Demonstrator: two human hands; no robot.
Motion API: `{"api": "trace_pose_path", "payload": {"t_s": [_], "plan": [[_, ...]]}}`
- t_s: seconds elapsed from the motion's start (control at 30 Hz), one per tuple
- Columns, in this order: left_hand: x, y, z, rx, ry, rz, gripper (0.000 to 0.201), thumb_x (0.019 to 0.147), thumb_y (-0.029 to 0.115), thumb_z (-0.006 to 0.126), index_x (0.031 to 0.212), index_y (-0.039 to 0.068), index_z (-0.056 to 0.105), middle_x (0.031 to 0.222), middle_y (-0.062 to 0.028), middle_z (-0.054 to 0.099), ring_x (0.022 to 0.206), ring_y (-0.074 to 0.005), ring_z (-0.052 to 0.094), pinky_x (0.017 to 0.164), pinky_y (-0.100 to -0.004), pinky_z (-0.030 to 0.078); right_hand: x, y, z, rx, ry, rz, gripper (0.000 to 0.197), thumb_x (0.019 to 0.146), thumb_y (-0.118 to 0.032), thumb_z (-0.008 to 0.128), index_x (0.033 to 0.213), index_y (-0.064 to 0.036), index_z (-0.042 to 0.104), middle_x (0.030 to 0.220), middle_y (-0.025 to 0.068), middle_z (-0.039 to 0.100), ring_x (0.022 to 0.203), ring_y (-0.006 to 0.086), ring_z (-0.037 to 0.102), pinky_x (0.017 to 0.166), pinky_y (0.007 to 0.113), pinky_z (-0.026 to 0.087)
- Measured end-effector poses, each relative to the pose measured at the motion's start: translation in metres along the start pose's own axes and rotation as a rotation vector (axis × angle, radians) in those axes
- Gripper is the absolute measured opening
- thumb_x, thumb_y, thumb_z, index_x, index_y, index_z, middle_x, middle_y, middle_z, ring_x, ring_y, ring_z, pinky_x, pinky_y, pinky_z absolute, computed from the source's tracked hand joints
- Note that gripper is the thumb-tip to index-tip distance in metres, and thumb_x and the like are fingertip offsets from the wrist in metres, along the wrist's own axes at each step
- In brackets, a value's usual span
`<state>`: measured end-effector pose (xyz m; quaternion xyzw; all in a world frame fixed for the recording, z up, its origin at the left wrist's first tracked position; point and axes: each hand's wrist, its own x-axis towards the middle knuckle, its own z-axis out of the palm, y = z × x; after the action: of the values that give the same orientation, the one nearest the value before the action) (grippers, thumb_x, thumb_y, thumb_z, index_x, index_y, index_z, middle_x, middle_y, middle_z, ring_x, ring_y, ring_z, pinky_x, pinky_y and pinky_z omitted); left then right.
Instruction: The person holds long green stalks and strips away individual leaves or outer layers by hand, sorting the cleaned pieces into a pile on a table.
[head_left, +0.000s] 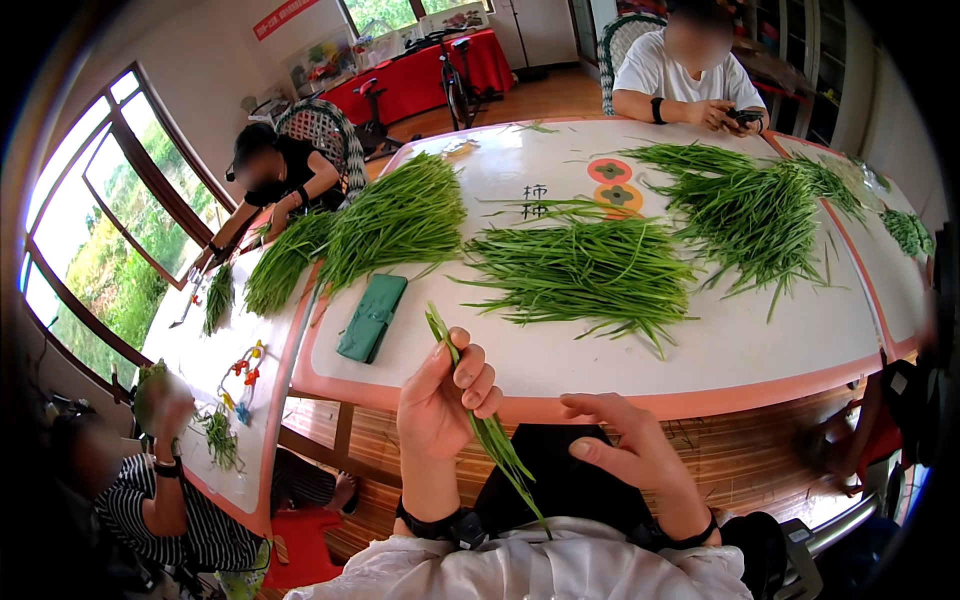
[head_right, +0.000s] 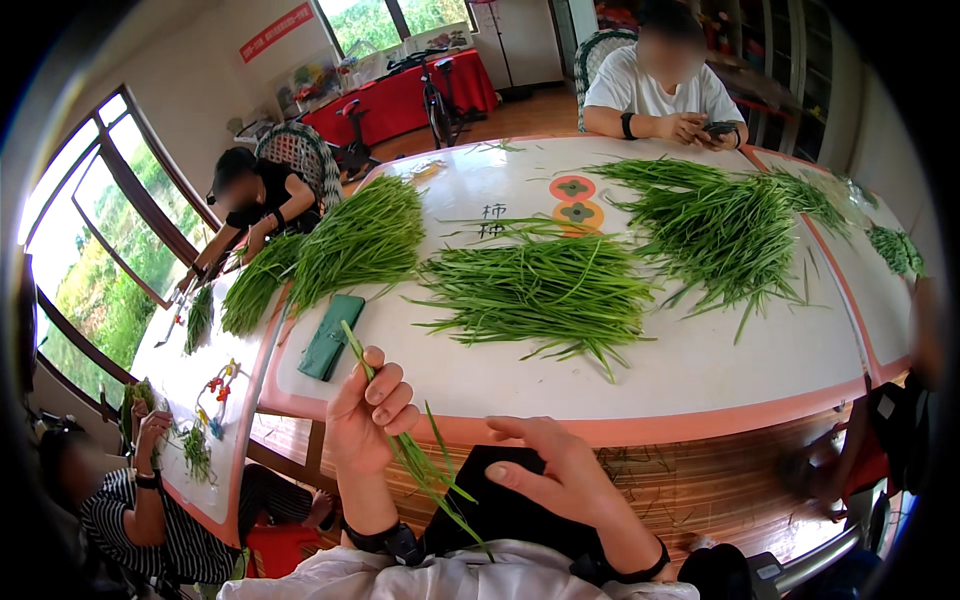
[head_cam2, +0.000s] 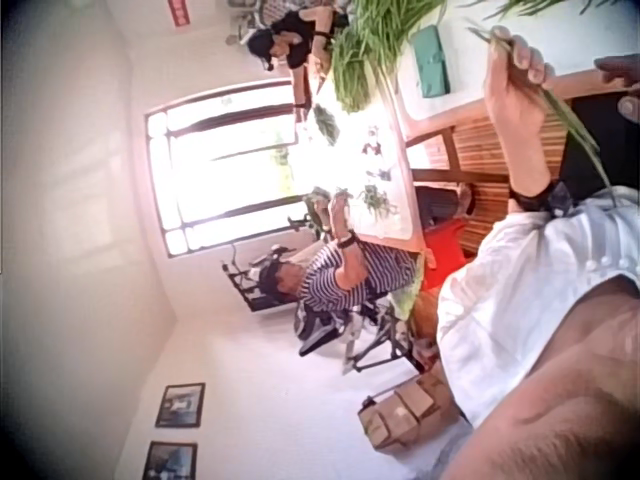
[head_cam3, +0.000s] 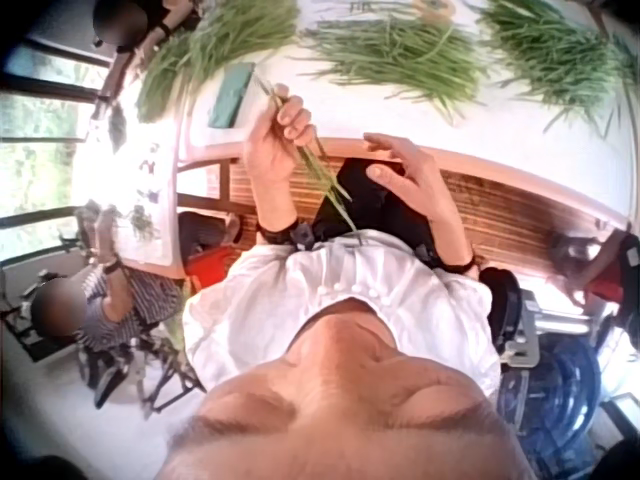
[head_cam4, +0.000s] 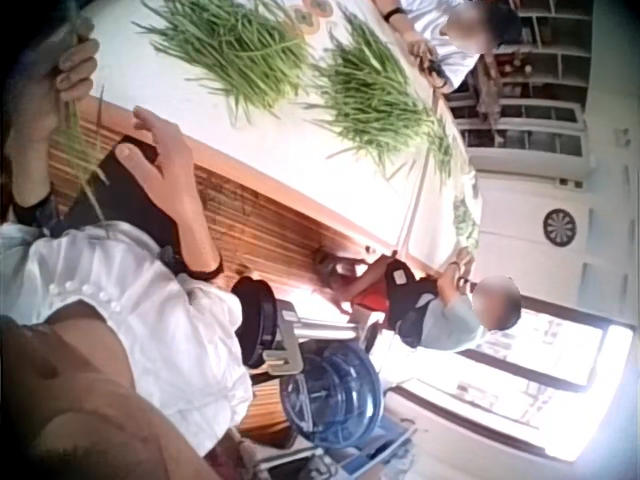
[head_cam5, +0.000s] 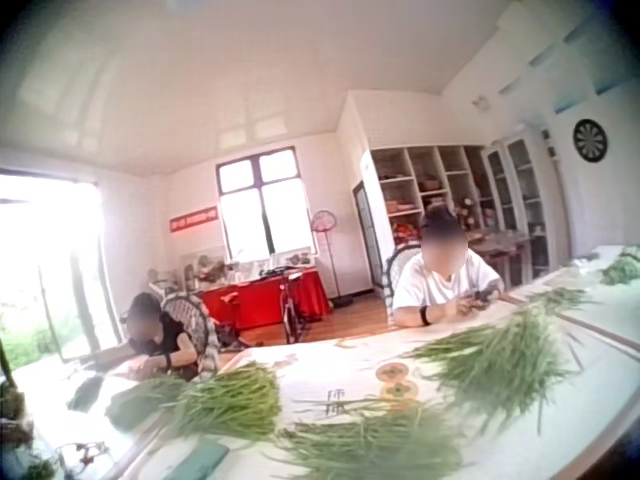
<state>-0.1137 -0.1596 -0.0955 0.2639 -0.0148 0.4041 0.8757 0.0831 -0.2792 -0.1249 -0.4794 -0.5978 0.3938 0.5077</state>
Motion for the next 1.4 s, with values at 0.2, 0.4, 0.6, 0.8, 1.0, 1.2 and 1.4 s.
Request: {"api": "trace_pose_path", "payload": {"t_s": [0.2, 0.4, 0.6, 0.8, 1.0, 1.2, 1.4], "plan": [[0.005, -0.006, -0.012, 0.145, 0.160, 0.016, 0.019, 0.094, 0.020, 0.043, 0.106, 0.007, 0.049, 0.085, -0.0057, 0.053, 0.074, -0.0197, 0.052, 0.067, -0.0331, 0.044, 0.027, 0.013, 0.047, 0.000, -0.192, -0.057, 0.060, 0.085, -0.034, 0.059, 0.129, 0.0001, 0.036, 0.093, 0.0148, 0.060, 0.088, 0.0245, 0.058, 0.077, 0.033, 0.045], [0.012, -0.012, -0.026, 0.171, 0.297, 0.027, 0.021, 0.094, 0.021, 0.043, 0.108, 0.007, 0.049, 0.083, -0.0062, 0.053, 0.077, -0.0201, 0.053, 0.069, -0.0341, 0.043, 0.027, 0.031, 0.059, 0.137, -0.227, 0.226, 0.036, 0.092, -0.026, 0.048, 0.116, 0.0004, 0.049, 0.065, 0.0034, 0.054, 0.060, 0.0107, 0.054, 0.058, 0.025, 0.042], [0.017, -0.019, -0.029, 0.286, 0.399, 0.043, 0.023, 0.093, 0.022, 0.044, 0.109, 0.007, 0.048, 0.075, -0.0019, 0.044, 0.065, -0.0151, 0.042, 0.062, -0.0303, 0.038, 0.024, 0.047, 0.060, 0.269, -0.291, 0.266, 0.034, 0.093, -0.029, 0.048, 0.107, 0.0006, 0.055, 0.070, 0.0023, 0.057, 0.065, 0.0092, 0.054, 0.061, 0.024, 0.043], [0.009, -0.011, -0.041, 0.301, 0.403, 0.029, 0.029, 0.093, 0.024, 0.047, 0.115, 0.005, 0.050, 0.071, 0.0003, 0.040, 0.060, -0.0117, 0.038, 0.053, -0.0267, 0.034, 0.030, 0.048, 0.024, 0.071, -0.424, 0.314, 0.046, 0.091, -0.042, 0.047, 0.109, -0.0016, 0.057, 0.076, 0.0033, 0.059, 0.072, 0.0101, 0.055, 0.065, 0.024, 0.045], [0.005, -0.013, -0.053, 0.271, 0.446, -0.053, 0.026, 0.091, 0.027, 0.049, 0.110, 0.008, 0.051, 0.070, 0.0025, 0.037, 0.058, -0.0086, 0.035, 0.052, -0.0232, 0.033, 0.074, 0.025, -0.038, -0.280, 0.215, 0.154, 0.023, 0.082, -0.021, 0.063, 0.099, -0.0046, 0.063, 0.078, 0.0038, 0.060, 0.072, 0.0127, 0.055, 0.060, 0.026, 0.045], [0.011, -0.032, -0.050, 0.164, 0.439, -0.147, 0.019, 0.090, 0.027, 0.050, 0.099, 0.009, 0.052, 0.072, 0.0017, 0.042, 0.063, -0.0110, 0.040, 0.055, -0.0246, 0.036, 0.121, 0.064, -0.057, -1.143, 0.513, -0.253, 0.014, 0.075, -0.014, 0.066, 0.087, -0.0079, 0.064, 0.090, 0.0021, 0.059, 0.100, 0.0246, 0.048, 0.083, 0.040, 0.036], [0.004, -0.030, -0.058, 0.173, 0.429, -0.165, 0.019, 0.091, 0.027, 0.050, 0.099, 0.010, 0.051, 0.074, 0.0013, 0.044, 0.067, -0.0124, 0.042, 0.059, -0.0255, 0.037, 0.110, 0.064, -0.059, -0.932, 0.406, -0.185, 0.010, 0.074, -0.015, 0.065, 0.083, -0.0101, 0.063, 0.091, 0.0011, 0.059, 0.097, 0.0234, 0.049, 0.083, 0.040, 0.032]]}}
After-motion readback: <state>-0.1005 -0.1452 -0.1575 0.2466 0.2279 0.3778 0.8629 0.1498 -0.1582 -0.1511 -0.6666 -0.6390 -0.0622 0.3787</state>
